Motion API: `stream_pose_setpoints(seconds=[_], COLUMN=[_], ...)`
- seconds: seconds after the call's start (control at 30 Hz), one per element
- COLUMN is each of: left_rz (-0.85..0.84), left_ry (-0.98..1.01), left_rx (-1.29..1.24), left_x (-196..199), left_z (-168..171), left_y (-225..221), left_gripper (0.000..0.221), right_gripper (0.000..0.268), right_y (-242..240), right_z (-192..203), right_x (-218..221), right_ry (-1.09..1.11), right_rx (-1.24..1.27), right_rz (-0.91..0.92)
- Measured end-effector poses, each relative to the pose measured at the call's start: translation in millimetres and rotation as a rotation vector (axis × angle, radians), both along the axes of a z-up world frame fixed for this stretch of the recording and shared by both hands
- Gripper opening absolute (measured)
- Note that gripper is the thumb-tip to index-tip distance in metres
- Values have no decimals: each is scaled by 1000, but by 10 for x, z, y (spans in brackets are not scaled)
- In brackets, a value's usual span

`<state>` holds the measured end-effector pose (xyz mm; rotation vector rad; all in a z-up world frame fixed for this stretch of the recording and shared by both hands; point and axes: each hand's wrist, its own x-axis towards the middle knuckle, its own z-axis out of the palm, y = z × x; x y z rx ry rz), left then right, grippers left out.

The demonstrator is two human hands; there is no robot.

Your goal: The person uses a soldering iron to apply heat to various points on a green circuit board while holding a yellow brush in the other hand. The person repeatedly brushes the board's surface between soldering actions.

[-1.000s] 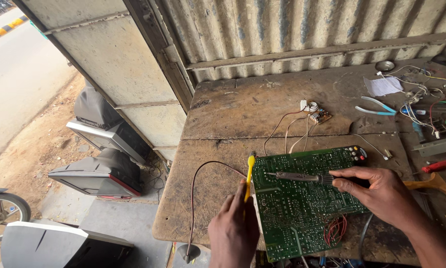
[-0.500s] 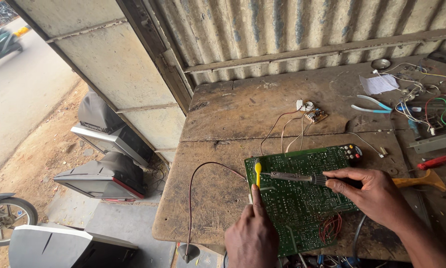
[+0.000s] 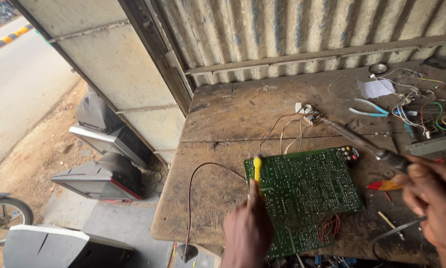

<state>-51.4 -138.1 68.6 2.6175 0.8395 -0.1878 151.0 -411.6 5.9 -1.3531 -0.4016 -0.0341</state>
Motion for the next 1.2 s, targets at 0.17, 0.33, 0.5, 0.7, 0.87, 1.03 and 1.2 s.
stream_pose_setpoints(seconds=[0.17, 0.33, 0.5, 0.7, 0.87, 1.03, 1.2], left_rz=[-265, -235, -535, -47, 59, -68, -133], left_ry=[366, 79, -194, -635, -880, -1065, -973], left_rx=[-10, 90, -144, -635, -806, -1309, -1447], left_x=[209, 64, -130, -205, 222, 606, 693], left_z=[-360, -379, -193, -274, -479, -578, -709], left_y=[92, 136, 266, 884, 1307, 1522, 1582], left_gripper=[69, 69, 21, 26, 29, 13, 22], right_gripper=[34, 33, 32, 32, 33, 34, 33], right_y=[-112, 10, 211, 378, 435, 400, 337], right_z=[-171, -132, -11, 31, -103, -310, -560], right_x=[-138, -249, -354, -500, -530, -513, -511], right_ry=[-2, -2, -18, -29, -36, 33, 41], right_rx=[-123, -74, -182, -435, -423, -439, -455], right_rz=[-40, 25, 17, 9, 58, 92, 22])
